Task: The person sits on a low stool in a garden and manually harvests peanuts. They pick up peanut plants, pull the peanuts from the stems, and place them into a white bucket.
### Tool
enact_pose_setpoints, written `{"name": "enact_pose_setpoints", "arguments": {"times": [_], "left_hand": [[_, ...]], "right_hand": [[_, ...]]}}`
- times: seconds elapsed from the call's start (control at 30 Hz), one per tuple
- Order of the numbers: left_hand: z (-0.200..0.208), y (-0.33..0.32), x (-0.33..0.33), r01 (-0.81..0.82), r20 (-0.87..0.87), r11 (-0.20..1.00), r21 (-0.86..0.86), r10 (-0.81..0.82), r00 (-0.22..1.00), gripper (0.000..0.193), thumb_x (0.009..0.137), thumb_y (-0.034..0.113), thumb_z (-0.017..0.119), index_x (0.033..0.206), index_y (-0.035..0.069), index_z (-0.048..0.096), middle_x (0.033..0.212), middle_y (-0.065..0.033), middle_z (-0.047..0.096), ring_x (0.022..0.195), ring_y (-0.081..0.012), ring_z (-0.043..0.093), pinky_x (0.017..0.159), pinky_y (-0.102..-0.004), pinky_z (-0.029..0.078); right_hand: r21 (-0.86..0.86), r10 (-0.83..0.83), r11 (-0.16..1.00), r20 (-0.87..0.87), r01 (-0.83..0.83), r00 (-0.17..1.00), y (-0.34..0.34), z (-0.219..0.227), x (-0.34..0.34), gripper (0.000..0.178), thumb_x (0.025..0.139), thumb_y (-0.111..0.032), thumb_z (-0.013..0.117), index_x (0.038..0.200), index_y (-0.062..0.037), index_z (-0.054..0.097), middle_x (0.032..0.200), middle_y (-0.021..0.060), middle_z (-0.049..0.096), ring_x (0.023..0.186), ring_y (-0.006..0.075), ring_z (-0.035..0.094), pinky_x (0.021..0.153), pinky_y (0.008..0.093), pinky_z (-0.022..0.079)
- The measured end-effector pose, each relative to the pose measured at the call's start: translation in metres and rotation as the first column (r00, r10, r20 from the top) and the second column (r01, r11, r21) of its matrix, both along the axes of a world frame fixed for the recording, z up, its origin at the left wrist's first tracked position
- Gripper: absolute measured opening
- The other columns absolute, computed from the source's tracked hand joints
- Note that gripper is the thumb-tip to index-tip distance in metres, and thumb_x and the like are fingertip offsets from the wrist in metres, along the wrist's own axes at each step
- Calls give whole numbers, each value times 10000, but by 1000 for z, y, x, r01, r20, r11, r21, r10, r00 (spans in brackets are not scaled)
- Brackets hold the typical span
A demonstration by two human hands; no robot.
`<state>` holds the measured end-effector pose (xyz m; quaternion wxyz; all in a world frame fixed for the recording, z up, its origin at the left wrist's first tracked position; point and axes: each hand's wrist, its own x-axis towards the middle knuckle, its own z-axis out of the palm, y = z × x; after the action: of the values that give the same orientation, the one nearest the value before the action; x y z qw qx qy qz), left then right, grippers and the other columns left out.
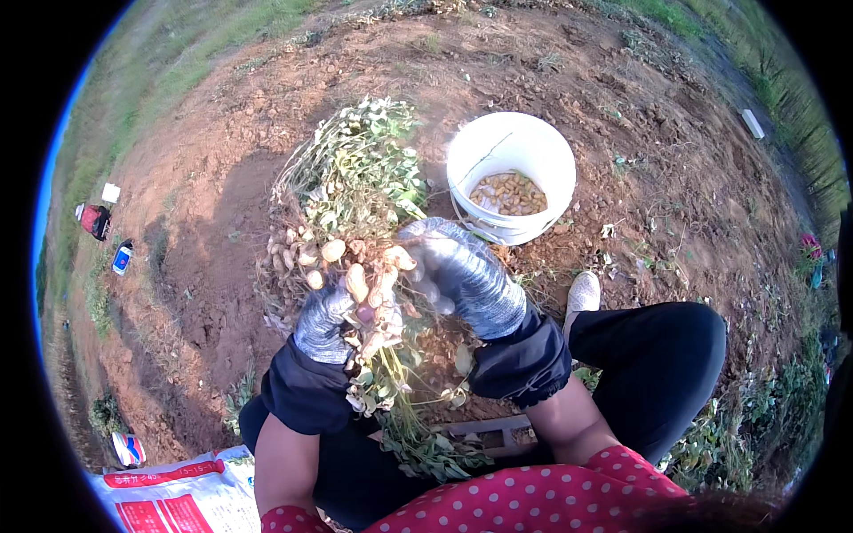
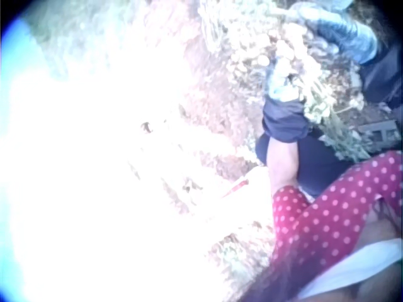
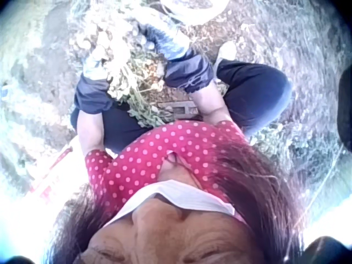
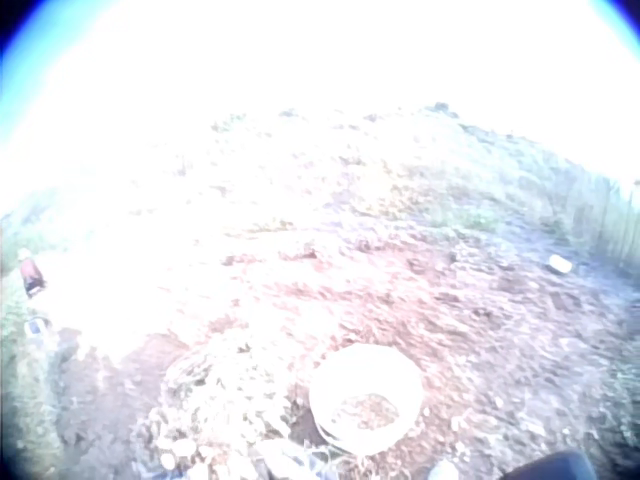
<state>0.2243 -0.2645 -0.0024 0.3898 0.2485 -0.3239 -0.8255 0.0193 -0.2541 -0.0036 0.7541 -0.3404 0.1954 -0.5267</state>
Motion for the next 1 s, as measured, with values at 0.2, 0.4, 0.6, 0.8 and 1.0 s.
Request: {"name": "enact_pose_setpoints", "arguments": {"times": [0.2, 0.4, 0.6, 0.8, 1.0], "left_hand": [[2, 8, -16, 16, 5, 996, 88, -17, 1000, 536, 676, 344, 734, 1041, 20, 513, 823, -97, 583, 713, -260, 587, 638, -370, 472], [-17, -6, 1, 80, -178, 983, 167, -50, 983, 490, 723, 219, 694, 1129, 43, 483, 940, -134, 558, 776, -282, 581, 639, -413, 506], [-16, 0, -16, -167, 119, 979, -120, 181, 976, 534, 732, 262, 673, 1142, -20, 479, 905, -103, 578, 760, -195, 575, 672, -353, 506], [-17, 0, -13, -129, 186, 989, -77, 141, 972, 505, 711, 270, 677, 1095, -18, 519, 960, -82, 589, 851, -188, 583, 761, -312, 490], [-38, -1, -7, -76, 124, 996, 36, 71, 990, 409, 698, 176, 637, 1040, 5, 493, 898, -132, 580, 815, -275, 593, 741, -406, 498]], "right_hand": [[-41, -34, 999, -34, 33, 999, 10, -7, 8, 264, 892, -276, 510, 1033, -53, 513, 749, 8, 503, 531, 71, 436, 451, 218, 369], [79, 55, 988, 633, -135, 772, -4, -32, 6, 338, 931, -310, 393, 971, 6, 509, 685, 30, 448, 464, 124, 417, 368, 261, 371], [24, -3, 1000, -195, 8, 981, 3, -1, 6, 301, 844, -333, 586, 934, -47, 555, 675, 10, 542, 511, 67, 505, 396, 185, 363], [-101, -113, 991, -333, 84, 936, -2, -6, 12, 254, 811, -283, 640, 852, -63, 518, 626, -20, 512, 423, 38, 419, 385, 182, 315], [114, 26, 990, 456, -87, 889, 2, -35, 20, 270, 843, -211, 547, 1035, -24, 512, 698, 64, 514, 448, 78, 434, 340, 188, 331]]}}
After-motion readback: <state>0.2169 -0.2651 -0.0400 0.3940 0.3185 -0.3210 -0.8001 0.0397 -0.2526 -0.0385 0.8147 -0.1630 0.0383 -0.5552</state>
